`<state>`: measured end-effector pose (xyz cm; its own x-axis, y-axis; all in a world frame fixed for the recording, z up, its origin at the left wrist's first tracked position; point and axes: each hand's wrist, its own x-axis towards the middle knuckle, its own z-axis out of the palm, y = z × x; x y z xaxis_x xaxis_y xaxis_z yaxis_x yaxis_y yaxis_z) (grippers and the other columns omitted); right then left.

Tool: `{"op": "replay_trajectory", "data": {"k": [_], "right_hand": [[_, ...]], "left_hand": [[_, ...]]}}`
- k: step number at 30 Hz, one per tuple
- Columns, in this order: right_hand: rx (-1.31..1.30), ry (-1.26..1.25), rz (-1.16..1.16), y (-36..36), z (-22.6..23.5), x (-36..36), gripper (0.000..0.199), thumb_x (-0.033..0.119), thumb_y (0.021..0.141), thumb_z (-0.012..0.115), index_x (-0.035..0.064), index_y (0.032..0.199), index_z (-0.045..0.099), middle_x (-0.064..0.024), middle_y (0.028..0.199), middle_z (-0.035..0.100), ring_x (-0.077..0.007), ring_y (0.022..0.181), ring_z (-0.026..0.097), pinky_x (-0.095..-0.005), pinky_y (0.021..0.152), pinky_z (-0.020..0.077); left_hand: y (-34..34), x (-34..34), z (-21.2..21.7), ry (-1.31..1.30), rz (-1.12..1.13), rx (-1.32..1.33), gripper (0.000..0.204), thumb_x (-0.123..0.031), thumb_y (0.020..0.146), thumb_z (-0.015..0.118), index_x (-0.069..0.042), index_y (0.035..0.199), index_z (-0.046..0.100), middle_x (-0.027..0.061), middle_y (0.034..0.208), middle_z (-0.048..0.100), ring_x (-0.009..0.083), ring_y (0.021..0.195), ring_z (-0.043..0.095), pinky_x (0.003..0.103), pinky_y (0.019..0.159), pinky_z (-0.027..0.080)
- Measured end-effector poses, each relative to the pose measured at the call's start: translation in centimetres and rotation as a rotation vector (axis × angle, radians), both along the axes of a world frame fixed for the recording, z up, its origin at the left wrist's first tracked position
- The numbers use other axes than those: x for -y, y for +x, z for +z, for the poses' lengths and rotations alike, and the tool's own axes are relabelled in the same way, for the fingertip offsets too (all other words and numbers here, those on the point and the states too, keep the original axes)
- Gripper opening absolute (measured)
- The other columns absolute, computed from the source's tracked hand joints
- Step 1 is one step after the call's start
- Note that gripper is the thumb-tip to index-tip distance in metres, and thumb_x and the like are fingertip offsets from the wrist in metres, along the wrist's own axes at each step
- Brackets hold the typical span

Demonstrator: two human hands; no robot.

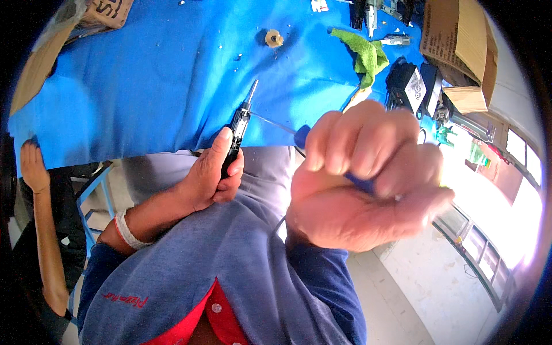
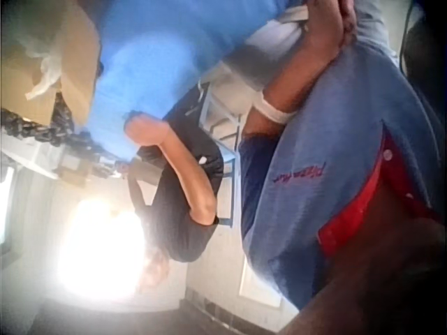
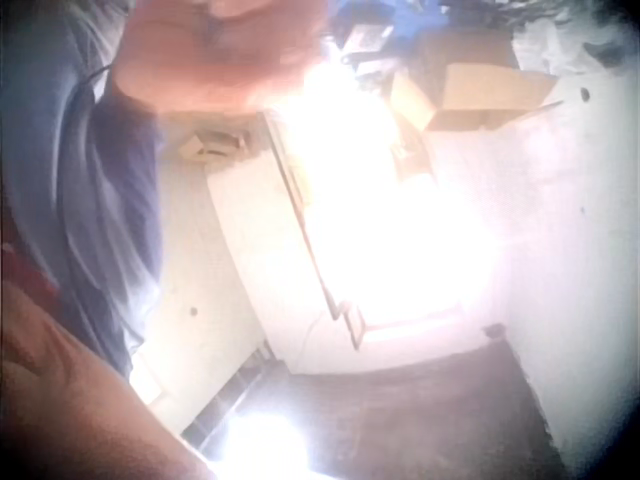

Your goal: The person uses a screwdriver to secure small parts and wipes a plastic housing with a cloth. They handle and move various metal frames and plastic components on a table covered in parts and boxes.

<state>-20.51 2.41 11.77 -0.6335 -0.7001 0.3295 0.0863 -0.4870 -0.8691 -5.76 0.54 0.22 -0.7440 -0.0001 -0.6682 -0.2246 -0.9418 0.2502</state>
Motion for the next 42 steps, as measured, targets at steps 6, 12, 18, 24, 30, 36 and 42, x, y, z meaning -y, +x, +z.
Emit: {"op": "replay_trajectory", "data": {"k": [6, 12, 18, 24, 30, 36, 42], "right_hand": [[-0.155, 0.007, 0.098, 0.2, -0.1, 0.6, 0.055, 0.064, 0.092, 0.037, 0.0171, 0.065, 0.033, 0.0031, 0.063, 0.035, -0.0096, 0.05, 0.03, -0.0236, 0.043, 0.023], [-0.194, 0.089, 0.299, -0.1, 0.3, 0.5, 0.049, 0.051, 0.099, 0.032, 0.0167, 0.065, 0.037, 0.0019, 0.064, 0.039, -0.0107, 0.054, 0.037, -0.0254, 0.045, 0.0278], [-0.218, 0.029, 0.358, -1.4, 0.0, 1.0, 0.044, 0.04, 0.097, 0.043, 0.0159, 0.06, 0.04, 0.0008, 0.056, 0.046, -0.0099, 0.042, 0.041, -0.023, 0.036, 0.0334], [-0.116, -0.087, 0.629, -2.6, -0.3, 2.0, 0.039, 0.027, 0.088, 0.063, 0.0124, 0.056, 0.048, -0.0016, 0.052, 0.051, -0.0093, 0.036, 0.043, -0.0237, 0.031, 0.0337], [0.0, -0.327, 0.978, -4.4, -2.1, 3.5, 0.042, 0.021, 0.086, 0.068, 0.0097, 0.052, 0.046, -0.0065, 0.053, 0.052, -0.0106, 0.036, 0.043, -0.0235, 0.031, 0.0313], [-0.109, -0.117, 0.823, -6.0, -1.1, 2.1, 0.033, 0.036, 0.091, 0.054, 0.0133, 0.069, 0.047, 0.0009, 0.056, 0.05, -0.0093, 0.04, 0.045, -0.0239, 0.037, 0.0403], [-0.075, 0.022, 0.415, -4.3, -0.8, 0.5, 0.03, 0.041, 0.096, 0.042, 0.0142, 0.084, 0.043, -0.0051, 0.071, 0.042, -0.0177, 0.061, 0.045, -0.0321, 0.048, 0.0412]], "left_hand": [[0.1, -0.1, 0.3, -0.028, -0.009, 0.027, 0.064, -0.069, 0.092, 0.025, -0.013, 0.066, 0.038, 0.0004, 0.048, 0.032, 0.0122, 0.036, 0.029, 0.027, 0.035, 0.024], [0.0, 0.4, 0.3, -0.013, -0.032, 0.012, 0.064, -0.068, 0.093, 0.023, -0.012, 0.066, 0.037, 0.0014, 0.048, 0.033, 0.0127, 0.037, 0.03, 0.028, 0.036, 0.024], [0.4, 0.2, 0.0, -0.092, -0.097, -0.008, 0.066, -0.068, 0.093, 0.02, -0.01, 0.068, 0.039, 0.0022, 0.049, 0.034, 0.0128, 0.039, 0.033, 0.028, 0.038, 0.027], [0.9, 0.5, -0.2, 0.03, -0.086, -0.064, 0.063, -0.068, 0.092, 0.03, -0.011, 0.071, 0.05, -0.0007, 0.051, 0.041, 0.0105, 0.042, 0.036, 0.028, 0.04, 0.026], [0.9, 0.4, -0.1, -0.088, -0.135, -0.07, 0.07, -0.072, 0.09, 0.02, -0.009, 0.069, 0.039, 0.0024, 0.05, 0.035, 0.0121, 0.039, 0.033, 0.027, 0.038, 0.028], [0.6, -0.2, -0.4, -0.076, -0.033, -0.048, 0.069, -0.074, 0.089, 0.025, -0.011, 0.065, 0.036, 0.0018, 0.047, 0.032, 0.0121, 0.035, 0.03, 0.027, 0.034, 0.024], [-0.2, 0.1, 0.2, 0.004, 0.037, -0.013, 0.066, -0.073, 0.09, 0.028, -0.012, 0.063, 0.035, 0.0012, 0.046, 0.029, 0.0133, 0.033, 0.028, 0.028, 0.033, 0.024]]}}
